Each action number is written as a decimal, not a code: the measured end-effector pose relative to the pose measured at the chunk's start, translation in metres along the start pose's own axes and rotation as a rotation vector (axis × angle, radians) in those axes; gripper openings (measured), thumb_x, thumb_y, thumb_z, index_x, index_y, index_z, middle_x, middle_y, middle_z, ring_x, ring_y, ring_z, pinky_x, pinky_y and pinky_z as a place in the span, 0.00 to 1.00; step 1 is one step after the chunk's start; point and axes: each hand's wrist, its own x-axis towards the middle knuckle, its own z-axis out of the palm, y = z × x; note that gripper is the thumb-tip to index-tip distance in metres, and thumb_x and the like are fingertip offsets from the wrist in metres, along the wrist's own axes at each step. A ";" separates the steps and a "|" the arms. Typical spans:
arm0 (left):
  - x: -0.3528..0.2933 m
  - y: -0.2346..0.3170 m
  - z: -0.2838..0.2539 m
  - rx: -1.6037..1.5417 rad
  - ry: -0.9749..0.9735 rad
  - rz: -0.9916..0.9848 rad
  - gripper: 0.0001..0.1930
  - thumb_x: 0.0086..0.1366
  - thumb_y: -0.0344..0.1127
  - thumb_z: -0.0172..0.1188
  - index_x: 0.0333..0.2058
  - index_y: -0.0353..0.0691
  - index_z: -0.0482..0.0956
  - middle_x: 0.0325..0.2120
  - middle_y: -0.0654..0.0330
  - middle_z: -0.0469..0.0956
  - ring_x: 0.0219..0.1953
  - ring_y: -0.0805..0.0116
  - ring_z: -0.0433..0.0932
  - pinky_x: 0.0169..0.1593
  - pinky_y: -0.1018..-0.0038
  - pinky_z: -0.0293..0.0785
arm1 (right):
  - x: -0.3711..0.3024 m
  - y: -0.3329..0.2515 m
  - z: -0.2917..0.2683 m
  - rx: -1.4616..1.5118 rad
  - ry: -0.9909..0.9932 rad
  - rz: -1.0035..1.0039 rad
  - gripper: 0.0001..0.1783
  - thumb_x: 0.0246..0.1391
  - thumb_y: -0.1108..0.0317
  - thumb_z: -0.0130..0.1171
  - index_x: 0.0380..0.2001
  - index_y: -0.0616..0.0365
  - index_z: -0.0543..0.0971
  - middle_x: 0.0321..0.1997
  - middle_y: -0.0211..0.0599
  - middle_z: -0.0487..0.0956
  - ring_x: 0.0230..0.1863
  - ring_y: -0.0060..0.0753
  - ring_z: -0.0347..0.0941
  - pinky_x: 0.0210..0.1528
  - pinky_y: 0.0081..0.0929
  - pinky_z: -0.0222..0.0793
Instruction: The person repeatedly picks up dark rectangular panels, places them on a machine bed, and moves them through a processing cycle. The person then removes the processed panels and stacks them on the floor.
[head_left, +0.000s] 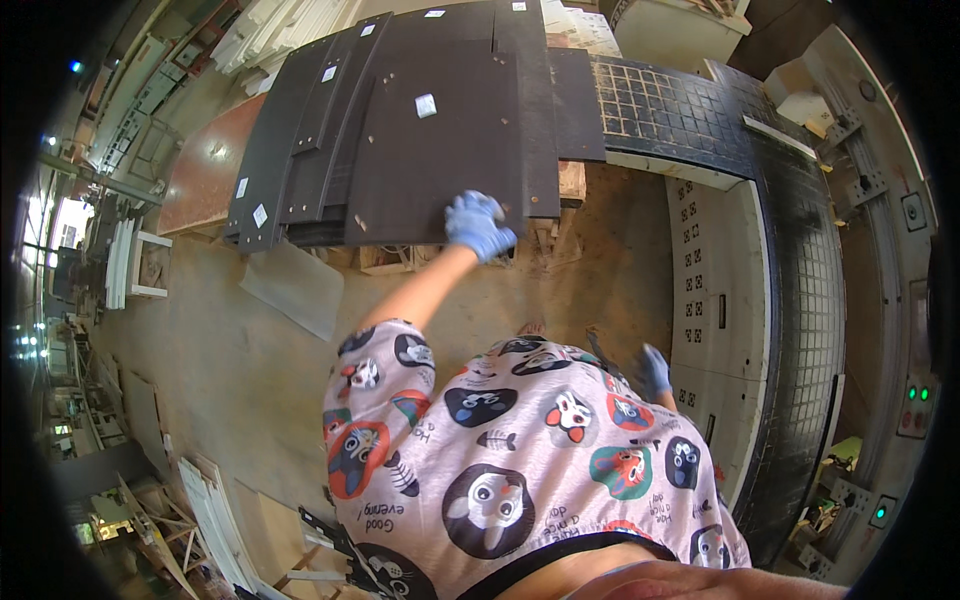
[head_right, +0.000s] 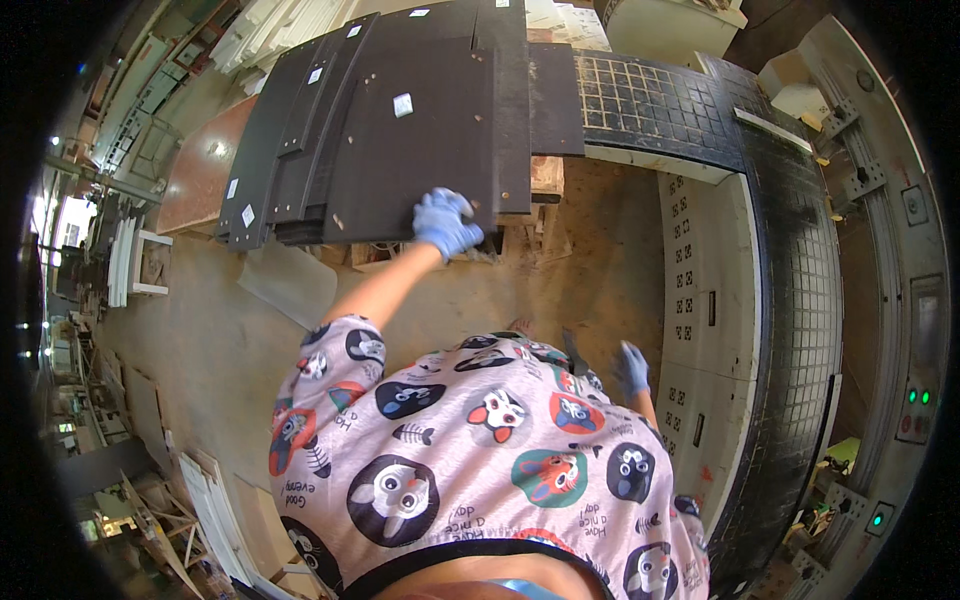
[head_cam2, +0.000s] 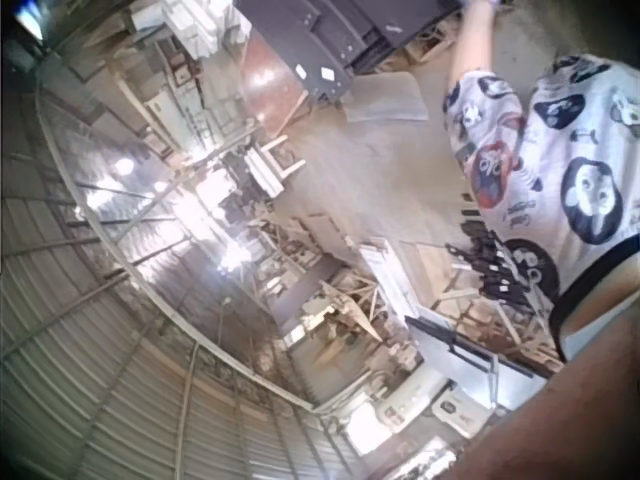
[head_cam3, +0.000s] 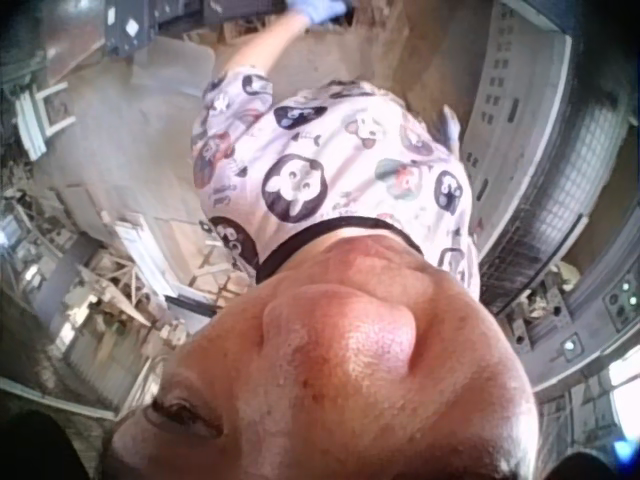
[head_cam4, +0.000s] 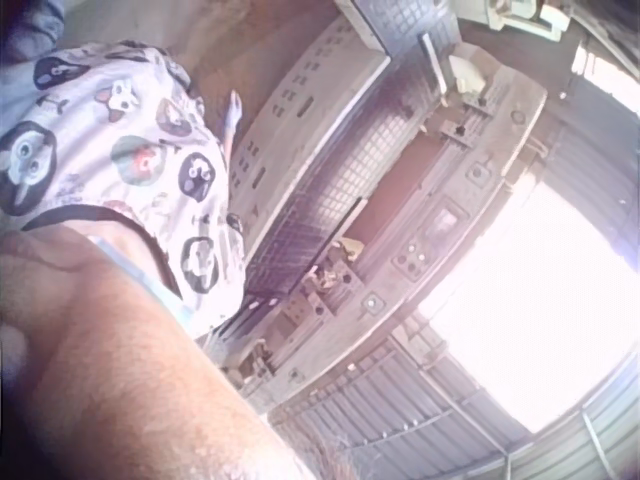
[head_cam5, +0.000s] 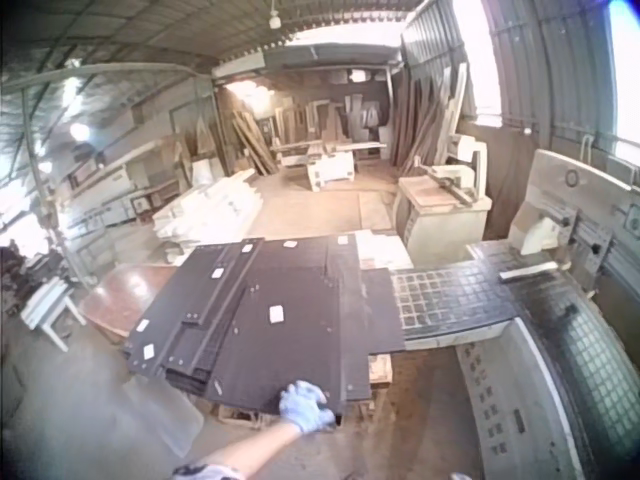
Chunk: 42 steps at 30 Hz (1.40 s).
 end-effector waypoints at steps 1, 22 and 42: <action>-0.014 0.004 0.013 -0.107 0.011 0.102 0.19 0.40 0.52 0.63 0.33 0.56 0.79 0.51 0.60 0.65 0.53 0.59 0.63 0.56 0.62 0.58 | 0.007 -0.023 0.033 0.077 -0.146 -0.007 0.24 0.50 0.46 0.58 0.49 0.40 0.71 0.38 0.23 0.76 0.33 0.23 0.71 0.33 0.29 0.64; -0.028 -0.007 0.017 -1.333 -0.109 -0.053 0.28 0.62 0.40 0.55 0.56 0.31 0.61 0.52 0.50 0.66 0.47 0.59 0.70 0.50 0.66 0.69 | -0.129 -0.166 0.063 0.053 -0.057 -0.464 0.17 0.54 0.53 0.56 0.33 0.57 0.78 0.29 0.23 0.75 0.30 0.14 0.65 0.30 0.16 0.61; 0.278 0.271 0.037 -0.878 -0.291 0.910 0.34 0.47 0.31 0.68 0.54 0.39 0.65 0.50 0.52 0.69 0.54 0.59 0.66 0.58 0.70 0.62 | -0.002 -0.232 0.098 0.560 0.216 -0.266 0.28 0.53 0.50 0.55 0.53 0.49 0.62 0.46 0.35 0.71 0.42 0.32 0.69 0.41 0.32 0.69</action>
